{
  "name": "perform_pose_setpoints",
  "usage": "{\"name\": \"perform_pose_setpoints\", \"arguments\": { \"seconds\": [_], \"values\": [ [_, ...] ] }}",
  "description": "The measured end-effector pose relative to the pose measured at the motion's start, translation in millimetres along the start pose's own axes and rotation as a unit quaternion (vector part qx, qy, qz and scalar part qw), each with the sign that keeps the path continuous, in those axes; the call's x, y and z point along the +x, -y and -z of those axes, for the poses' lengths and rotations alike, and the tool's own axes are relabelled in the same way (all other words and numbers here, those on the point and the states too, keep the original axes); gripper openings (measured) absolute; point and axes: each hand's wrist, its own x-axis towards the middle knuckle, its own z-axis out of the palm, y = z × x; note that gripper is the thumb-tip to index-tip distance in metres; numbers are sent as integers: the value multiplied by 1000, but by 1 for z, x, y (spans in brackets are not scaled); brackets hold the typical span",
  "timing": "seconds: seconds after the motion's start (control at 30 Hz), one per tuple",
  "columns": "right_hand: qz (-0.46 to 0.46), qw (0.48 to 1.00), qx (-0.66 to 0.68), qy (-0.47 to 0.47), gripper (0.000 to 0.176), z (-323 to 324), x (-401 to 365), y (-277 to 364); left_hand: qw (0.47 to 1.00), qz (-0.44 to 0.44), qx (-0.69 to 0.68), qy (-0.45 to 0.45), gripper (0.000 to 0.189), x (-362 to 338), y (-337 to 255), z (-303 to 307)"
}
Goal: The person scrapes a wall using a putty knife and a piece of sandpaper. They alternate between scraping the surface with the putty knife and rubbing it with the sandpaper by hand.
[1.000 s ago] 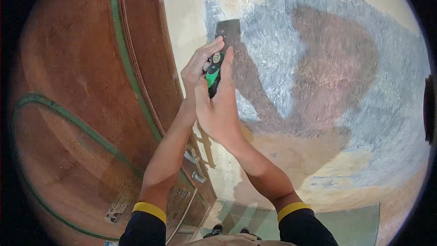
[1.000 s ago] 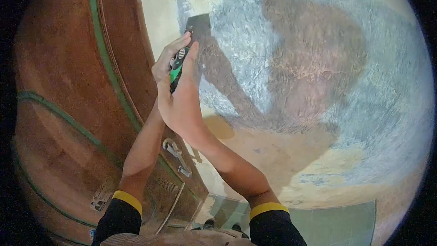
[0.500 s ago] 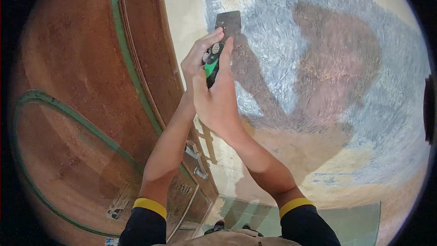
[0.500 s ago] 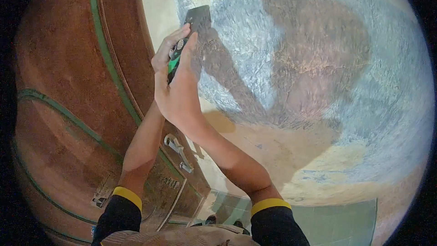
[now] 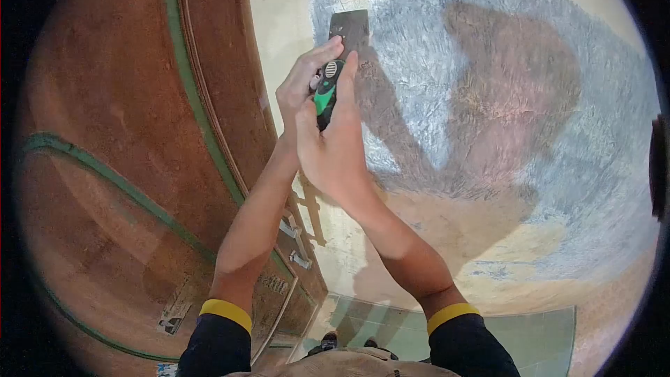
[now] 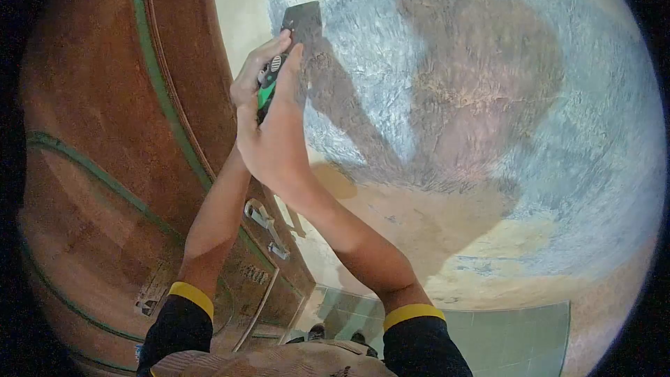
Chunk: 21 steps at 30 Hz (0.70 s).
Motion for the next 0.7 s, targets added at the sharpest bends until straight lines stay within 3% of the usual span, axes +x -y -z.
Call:
{"name": "perform_pose_setpoints", "arguments": {
  "seconds": [0.1,0.17,0.23,0.27,0.4,0.43,0.5,0.57,0.7],
  "values": [
    [26,999,-27,-20,79,0,-7,0,999,3,12,31,38,-11,2,3],
    [-66,996,56,30,79,11,-5,5,999,-17,7,27,38,-7,7,0],
    [-23,999,38,14,80,2,1,6,999,24,14,22,39,-1,13,0],
    [-24,999,41,8,80,-1,1,6,1000,-9,-24,-8,39,-2,13,-3],
    [-54,997,42,24,79,7,-8,6,998,29,-45,39,37,-12,3,1],
    [-87,993,67,39,79,9,-6,8,998,25,-45,37,37,-9,5,0],
    [-60,998,13,17,78,1,3,6,999,-17,-48,6,36,1,10,-2],
    [-29,1000,6,3,77,-4,4,-2,999,9,-36,10,36,-3,8,1],
    [-62,997,49,19,76,8,-6,9,999,-7,-31,31,37,-12,18,-5]
  ]
}}
